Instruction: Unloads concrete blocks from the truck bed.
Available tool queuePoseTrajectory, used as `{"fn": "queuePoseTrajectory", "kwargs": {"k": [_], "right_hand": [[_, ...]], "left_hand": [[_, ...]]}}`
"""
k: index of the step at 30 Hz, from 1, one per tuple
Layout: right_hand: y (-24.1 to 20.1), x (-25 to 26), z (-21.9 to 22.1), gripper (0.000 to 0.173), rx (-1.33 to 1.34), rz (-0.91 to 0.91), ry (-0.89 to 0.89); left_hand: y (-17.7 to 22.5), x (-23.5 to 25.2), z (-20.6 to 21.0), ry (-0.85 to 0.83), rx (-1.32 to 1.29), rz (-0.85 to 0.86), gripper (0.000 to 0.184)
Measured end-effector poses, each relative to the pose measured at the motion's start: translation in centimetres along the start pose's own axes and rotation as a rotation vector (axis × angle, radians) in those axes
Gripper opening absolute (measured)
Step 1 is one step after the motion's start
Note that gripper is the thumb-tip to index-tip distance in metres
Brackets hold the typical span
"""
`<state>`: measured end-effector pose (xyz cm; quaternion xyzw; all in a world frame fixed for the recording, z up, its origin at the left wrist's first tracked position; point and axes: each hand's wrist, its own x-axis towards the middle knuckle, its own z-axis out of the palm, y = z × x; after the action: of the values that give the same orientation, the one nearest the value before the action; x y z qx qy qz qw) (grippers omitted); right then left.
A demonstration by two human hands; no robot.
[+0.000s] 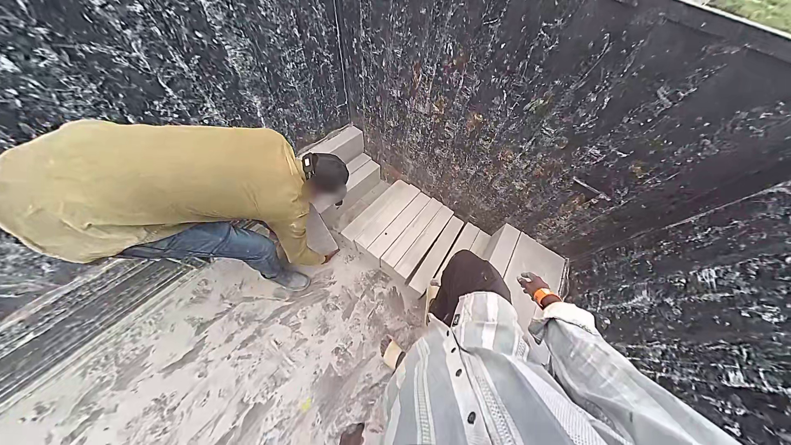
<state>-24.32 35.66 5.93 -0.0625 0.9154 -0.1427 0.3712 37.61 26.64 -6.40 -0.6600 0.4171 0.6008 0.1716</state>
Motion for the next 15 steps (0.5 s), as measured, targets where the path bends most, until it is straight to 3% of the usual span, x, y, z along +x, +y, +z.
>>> {"fn": "queuePoseTrajectory", "kwargs": {"k": [3, 9, 15], "right_hand": [[-5.2, 1.7, -1.8, 0.051, -0.092, -0.073, 0.006], [-17.8, 6.8, -3.1, 0.052, -0.282, -0.255, -0.056], [-23.6, 18.7, 0.6, 0.053, -0.348, -0.282, -0.254]], "left_hand": [[-0.1, 2.8, 1.0, 0.02, -0.093, -0.007, 0.043], [5.3, 4.0, 0.8, 0.065, -0.087, -0.005, 0.046], [10.1, 4.3, 2.4, 0.019, 0.076, -0.177, 0.04]]}}
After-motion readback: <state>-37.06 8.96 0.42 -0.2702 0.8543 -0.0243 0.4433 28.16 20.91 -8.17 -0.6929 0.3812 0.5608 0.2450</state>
